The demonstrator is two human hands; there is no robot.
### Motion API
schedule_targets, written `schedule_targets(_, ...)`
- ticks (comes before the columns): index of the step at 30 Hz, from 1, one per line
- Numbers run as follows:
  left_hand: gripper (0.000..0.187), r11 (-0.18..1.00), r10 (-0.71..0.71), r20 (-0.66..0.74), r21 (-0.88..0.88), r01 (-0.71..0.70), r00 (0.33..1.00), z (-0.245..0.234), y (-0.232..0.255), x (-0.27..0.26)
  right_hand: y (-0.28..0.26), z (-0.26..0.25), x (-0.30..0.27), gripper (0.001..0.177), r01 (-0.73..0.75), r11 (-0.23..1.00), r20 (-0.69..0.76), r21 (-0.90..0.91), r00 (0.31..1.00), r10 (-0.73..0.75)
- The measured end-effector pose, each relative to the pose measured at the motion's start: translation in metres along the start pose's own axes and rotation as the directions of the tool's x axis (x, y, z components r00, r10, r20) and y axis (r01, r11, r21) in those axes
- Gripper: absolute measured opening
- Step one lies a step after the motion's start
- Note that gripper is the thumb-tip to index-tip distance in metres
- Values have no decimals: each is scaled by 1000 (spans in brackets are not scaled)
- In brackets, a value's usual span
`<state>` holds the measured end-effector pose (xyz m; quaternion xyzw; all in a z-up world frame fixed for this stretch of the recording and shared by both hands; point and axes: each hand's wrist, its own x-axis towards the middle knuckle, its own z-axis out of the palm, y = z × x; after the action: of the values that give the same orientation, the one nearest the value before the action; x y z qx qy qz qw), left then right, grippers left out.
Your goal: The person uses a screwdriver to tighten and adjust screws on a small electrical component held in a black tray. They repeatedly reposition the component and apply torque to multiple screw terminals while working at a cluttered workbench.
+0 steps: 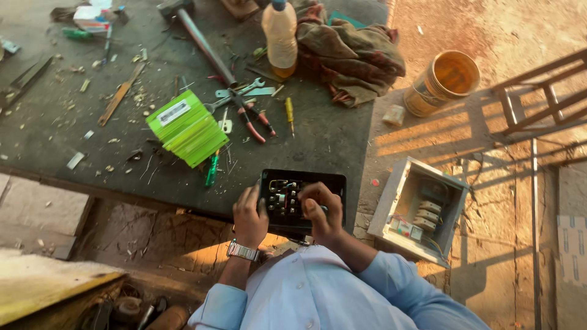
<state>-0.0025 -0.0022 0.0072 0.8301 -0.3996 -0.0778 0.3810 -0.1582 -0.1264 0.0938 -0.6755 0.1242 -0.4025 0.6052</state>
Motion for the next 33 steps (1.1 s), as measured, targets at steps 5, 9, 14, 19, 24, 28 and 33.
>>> schedule_targets(5, 48, 1000, -21, 7, -16, 21, 1000, -4, 5, 1, -12, -23, -7, 24, -156, 966, -212, 206, 957, 199)
schedule_targets(9, 48, 999, 48, -5, 5, -48, 999, -8, 6, 4, -39, -63, 8, 26, 126, 937, -410, 327, 912, 20)
schedule_targets(14, 55, 989, 147, 114, 7, -148, 983, -13, 7, 31, -70, -92, 16, 27, 156, 933, -372, 324, 928, -26)
schedule_targets(19, 54, 974, 175, 396, 65, -218, 901, -7, 14, 88, -75, -97, 20, 25, 166, 950, -369, 265, 928, -59)
schedule_targets(24, 50, 869, 168, 607, 281, -407, 777, 14, 37, 142, -69, -107, 22, 23, 136, 951, -375, 276, 927, -23)
schedule_targets(28, 41, 674, 263, 670, 387, -629, 694, 26, 54, 181, -63, -114, 22, 23, 100, 943, -279, 318, 960, -7)
schedule_targets(33, 49, 913, 299, 256, 204, -354, 919, 4, 50, 168, -57, -128, 28, 30, 57, 902, -106, 429, 994, -12)
